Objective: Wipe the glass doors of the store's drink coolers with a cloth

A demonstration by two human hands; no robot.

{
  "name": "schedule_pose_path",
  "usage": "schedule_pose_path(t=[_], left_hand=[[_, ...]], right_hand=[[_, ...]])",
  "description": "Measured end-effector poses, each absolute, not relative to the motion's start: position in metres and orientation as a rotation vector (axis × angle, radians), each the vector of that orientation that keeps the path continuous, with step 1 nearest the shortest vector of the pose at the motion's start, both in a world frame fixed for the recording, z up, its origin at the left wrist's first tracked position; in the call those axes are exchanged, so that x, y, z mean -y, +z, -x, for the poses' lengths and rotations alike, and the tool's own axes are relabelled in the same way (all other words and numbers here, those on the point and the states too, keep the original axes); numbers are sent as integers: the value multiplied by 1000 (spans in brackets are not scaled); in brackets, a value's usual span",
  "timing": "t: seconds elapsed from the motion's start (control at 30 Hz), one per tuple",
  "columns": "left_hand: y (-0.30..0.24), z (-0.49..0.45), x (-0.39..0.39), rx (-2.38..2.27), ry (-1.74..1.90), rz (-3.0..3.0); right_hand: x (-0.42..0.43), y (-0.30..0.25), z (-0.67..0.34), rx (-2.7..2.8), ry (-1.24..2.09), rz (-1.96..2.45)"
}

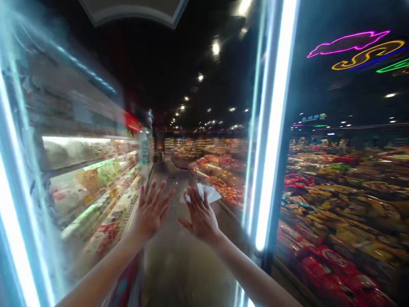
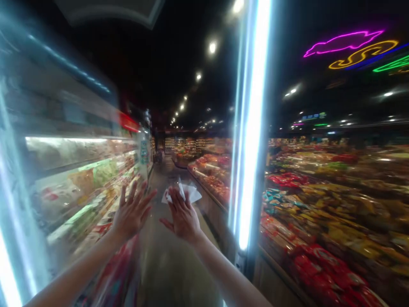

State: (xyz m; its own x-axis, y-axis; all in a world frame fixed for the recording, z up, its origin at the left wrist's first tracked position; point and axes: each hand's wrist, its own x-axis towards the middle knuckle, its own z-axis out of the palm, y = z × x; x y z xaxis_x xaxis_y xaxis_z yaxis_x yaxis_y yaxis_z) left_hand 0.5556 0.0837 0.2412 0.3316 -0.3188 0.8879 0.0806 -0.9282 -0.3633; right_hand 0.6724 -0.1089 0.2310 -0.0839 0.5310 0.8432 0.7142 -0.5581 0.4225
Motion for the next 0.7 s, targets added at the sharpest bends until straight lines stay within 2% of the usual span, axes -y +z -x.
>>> schedule_pose_path(t=[0.13,0.3,0.5,0.7], left_hand=[[234,-536,-102,-122,-1611,2262],[221,-513,-136,-78,-1627,2308],[218,-489,-173,-43,-1692,2332],[202,-469,-206,-5,-1724,2381]], right_hand=[[86,244,-658,1235,-1729,1995],[58,209,-636,1381,-1734,1963],[0,222,-604,1306,-1644,1961],[-39,190,-577,1406,-1599,1938]])
